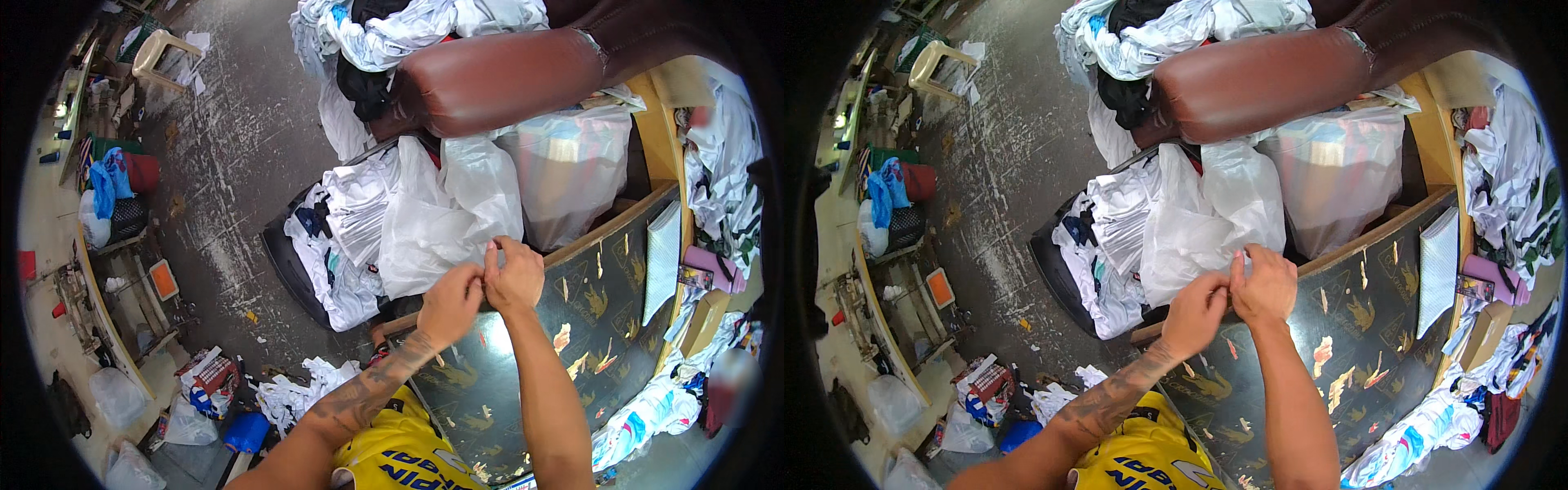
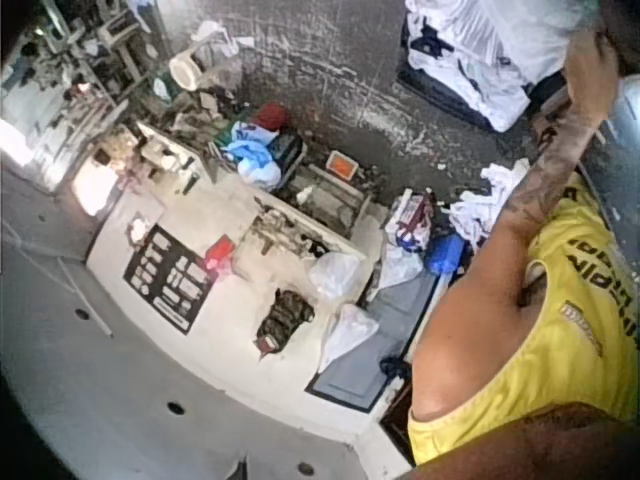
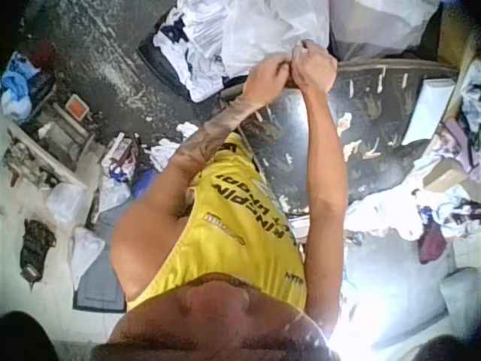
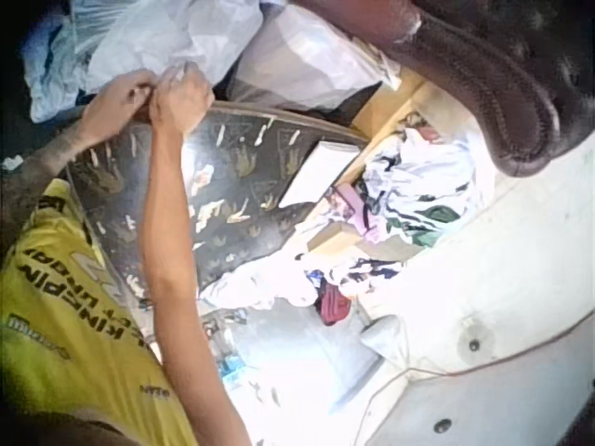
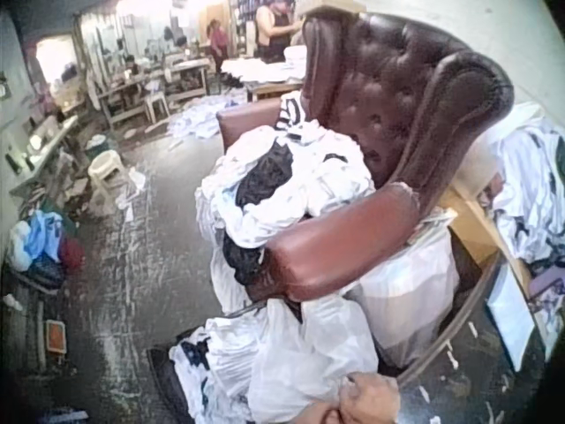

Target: The person lays a white mesh fabric on a table, smooths it, and uses scissors to cut it into a rectangular piece. They then fold the cut fabric and place it on the table. The person also handles a colorful printed garment and a document, moving them aside during the process.

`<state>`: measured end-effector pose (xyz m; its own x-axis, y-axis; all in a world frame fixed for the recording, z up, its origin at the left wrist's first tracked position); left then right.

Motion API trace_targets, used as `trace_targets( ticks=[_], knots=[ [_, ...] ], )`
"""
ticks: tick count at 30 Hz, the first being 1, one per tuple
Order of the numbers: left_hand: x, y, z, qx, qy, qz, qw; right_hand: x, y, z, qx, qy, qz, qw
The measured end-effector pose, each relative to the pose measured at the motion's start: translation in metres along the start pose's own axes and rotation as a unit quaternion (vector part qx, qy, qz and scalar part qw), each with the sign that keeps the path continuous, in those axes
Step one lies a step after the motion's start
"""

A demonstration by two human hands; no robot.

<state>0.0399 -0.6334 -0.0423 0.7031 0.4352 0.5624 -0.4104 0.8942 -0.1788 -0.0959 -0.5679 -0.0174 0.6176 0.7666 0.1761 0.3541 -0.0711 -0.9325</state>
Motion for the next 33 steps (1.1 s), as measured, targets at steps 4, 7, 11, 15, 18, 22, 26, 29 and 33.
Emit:
trace_targets(
  ticks=[4, 7, 11, 15, 18, 22, 26, 29, 33],
  knots=[
    [-0.036, -0.062, -0.111, 0.292, -0.241, -0.173, 0.909, -0.004, -0.005, -0.007, 0.014, 0.009, -0.001, 1.000],
    [-0.078, -0.137, -0.176, 0.025, -0.200, 0.029, 0.979, -0.003, -0.003, -0.005, 0.008, 0.045, -0.021, 0.999],
    [-0.126, -0.061, -0.166, -0.124, 0.016, 0.048, 0.991, 0.000, -0.001, -0.004, 0.014, 0.032, 0.003, 0.999],
    [-0.173, 0.077, -0.151, -0.163, 0.003, -0.006, 0.987, 0.002, -0.006, -0.007, 0.040, -0.024, 0.073, 0.996],
    [-0.185, 0.107, -0.170, -0.263, -0.052, -0.214, 0.939, 0.001, -0.005, -0.003, 0.037, -0.015, 0.046, 0.998],
    [-0.151, -0.010, -0.185, 0.179, -0.250, -0.121, 0.944, -0.005, -0.010, -0.012, 0.022, -0.010, -0.019, 1.000],
    [-0.099, -0.063, -0.105, 0.500, -0.219, -0.199, 0.814, -0.020, -0.010, -0.036, 0.063, -0.063, -0.060, 0.994],
    [-0.099, -0.072, -0.015, 0.424, -0.138, -0.207, 0.871, -0.041, 0.014, -0.041, -0.329, -0.096, -0.103, 0.934],
    [-0.081, -0.097, 0.094, 0.150, 0.149, -0.045, 0.976, -0.066, -0.029, 0.063, -0.309, 0.058, 0.189, 0.930]
  ],
)
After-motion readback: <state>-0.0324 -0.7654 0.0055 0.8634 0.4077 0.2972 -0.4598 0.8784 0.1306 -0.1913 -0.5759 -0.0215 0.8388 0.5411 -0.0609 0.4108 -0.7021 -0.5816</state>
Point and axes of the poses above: each hand's wrist, its own x-axis away from the middle knuckle, its own y-axis out of the palm, z = x × y, the point moved 8 cm from there along -x, towards the middle knuckle, and after that the axes turned 14 degrees about -y, right-handed, at the moved point
